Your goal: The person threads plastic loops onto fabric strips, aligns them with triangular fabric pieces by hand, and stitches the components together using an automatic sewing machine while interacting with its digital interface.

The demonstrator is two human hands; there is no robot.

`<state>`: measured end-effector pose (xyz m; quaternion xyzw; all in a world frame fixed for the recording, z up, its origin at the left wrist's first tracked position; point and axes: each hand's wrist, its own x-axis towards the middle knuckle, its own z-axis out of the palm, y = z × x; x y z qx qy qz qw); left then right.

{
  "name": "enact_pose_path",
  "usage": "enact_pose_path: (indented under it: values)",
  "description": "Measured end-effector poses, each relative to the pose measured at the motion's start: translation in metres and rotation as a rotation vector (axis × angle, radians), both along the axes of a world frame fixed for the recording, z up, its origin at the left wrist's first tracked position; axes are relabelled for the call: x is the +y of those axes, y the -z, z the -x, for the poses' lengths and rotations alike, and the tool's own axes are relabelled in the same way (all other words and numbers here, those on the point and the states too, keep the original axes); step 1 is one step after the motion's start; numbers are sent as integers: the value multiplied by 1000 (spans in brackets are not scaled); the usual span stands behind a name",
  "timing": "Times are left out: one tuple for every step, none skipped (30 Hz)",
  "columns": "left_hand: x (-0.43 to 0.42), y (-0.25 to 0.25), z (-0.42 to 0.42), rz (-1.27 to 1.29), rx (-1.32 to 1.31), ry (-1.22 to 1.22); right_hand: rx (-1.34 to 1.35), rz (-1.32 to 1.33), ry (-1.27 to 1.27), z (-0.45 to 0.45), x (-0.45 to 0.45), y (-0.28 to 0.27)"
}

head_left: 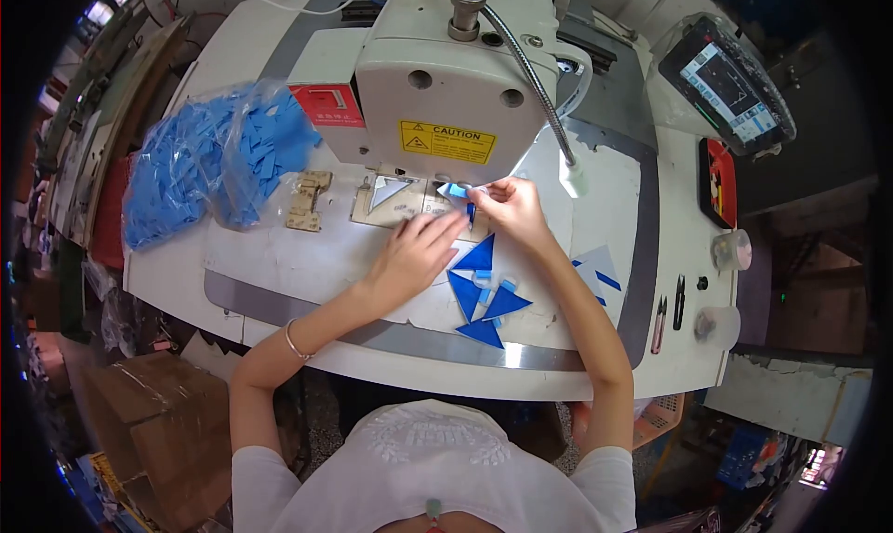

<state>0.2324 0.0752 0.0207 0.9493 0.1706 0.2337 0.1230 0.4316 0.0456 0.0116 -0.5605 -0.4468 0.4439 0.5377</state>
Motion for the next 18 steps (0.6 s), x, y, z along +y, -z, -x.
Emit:
enact_pose_path:
  values:
    - [3,0,-4,-3,38,-15,-41,12,-16,-1,2,1]
    - [5,1,-8,-7,76,-29,-83,24,-30,-3,3,1]
    - [5,3,-13,-12,113,-41,-126,34,-43,-5,3,1]
    - [4,8,-17,-73,112,-41,-226,56,-55,-6,1,-6]
    - [3,9,-19,-63,112,-41,-325,79,-67,-7,-2,-19]
    - [1,9,-21,-51,111,-44,-424,104,-83,-7,-5,-30]
    - [0,10,-22,-39,111,-50,-477,111,-40,-7,-9,-37]
    - [0,12,-22,-34,100,-46,-530,118,3,-7,-12,-43]
    - [1,14,-21,-31,89,-43,-583,123,46,-8,-14,-45]
    - [1,15,-20,-28,79,-37,-522,113,66,-11,-14,-37]
    - [2,14,-20,-6,62,-33,-493,120,52,-13,-13,-32]
    - [2,14,-20,15,45,-27,-463,128,40,-14,-11,-28]
    - [3,13,-20,37,27,-22,-434,135,27,-13,-10,-26]
    - [3,13,-20,46,23,-19,-375,146,61,-9,-7,-24]
    - [3,13,-20,55,19,-17,-432,202,43,-10,-6,-22]
    - [3,13,-19,63,16,-16,-488,256,24,-11,-3,-22]
    - [4,12,-18,63,20,-15,-543,310,4,-12,1,-20]
    - [4,12,-18,65,23,-15,-559,304,-5,-13,3,-18]
